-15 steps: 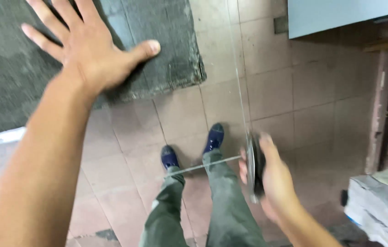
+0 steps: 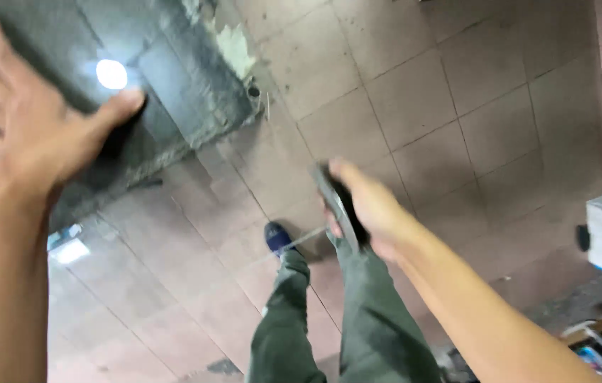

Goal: Sanding the sharp edges of a glass pane using a handheld abrasive stone on a workbench in a workshop.

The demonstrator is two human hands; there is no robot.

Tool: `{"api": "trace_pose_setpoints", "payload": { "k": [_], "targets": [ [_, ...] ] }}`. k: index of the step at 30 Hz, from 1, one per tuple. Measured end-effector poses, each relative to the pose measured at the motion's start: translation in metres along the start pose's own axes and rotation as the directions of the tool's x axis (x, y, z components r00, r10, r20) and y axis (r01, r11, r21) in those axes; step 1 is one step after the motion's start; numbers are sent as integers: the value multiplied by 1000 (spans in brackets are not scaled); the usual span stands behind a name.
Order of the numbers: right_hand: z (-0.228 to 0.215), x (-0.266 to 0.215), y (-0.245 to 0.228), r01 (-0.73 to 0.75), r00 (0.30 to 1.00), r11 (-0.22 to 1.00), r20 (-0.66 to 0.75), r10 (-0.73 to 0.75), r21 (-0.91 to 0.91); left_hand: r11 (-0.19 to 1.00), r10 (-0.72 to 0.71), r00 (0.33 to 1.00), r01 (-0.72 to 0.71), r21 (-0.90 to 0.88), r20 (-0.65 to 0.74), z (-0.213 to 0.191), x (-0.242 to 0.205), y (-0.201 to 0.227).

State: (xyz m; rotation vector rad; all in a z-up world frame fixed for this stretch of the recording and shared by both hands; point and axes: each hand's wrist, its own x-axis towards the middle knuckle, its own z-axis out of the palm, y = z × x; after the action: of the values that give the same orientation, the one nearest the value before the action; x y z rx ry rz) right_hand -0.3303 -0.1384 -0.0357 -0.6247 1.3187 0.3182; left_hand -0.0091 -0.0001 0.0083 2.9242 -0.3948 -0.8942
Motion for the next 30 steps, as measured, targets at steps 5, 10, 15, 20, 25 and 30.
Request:
{"api": "trace_pose_setpoints", "payload": {
  "k": [5, 10, 15, 20, 25, 30],
  "targets": [
    [2, -23, -13, -41, 999, 999, 2, 42, -26, 997, 78, 995, -76, 33, -54, 0, 3, -4],
    [-8, -33, -5, -105, 994, 994, 6, 105, -25, 928, 371, 923, -366, 65, -101, 6, 7, -17],
    [-7, -20, -15, -4, 992, 999, 123, -1, 40, 896, 422, 906, -420, -147, -16, 8, 5, -18],
    [-21, -39, 0, -122, 990, 984, 93, 110, 129, 983, 114, 985, -92, 162, -128, 12, 16, -18],
    [-16, 3, 21, 262, 940, 945, 169, -296, 198, 971, 234, 971, -236, -36, -44, 14, 18, -30],
    [-36, -43, 107, 102, 951, 942, 248, -186, 319, 994, 35, 997, -28, 105, -64, 9, 10, -15]
  ]
}}
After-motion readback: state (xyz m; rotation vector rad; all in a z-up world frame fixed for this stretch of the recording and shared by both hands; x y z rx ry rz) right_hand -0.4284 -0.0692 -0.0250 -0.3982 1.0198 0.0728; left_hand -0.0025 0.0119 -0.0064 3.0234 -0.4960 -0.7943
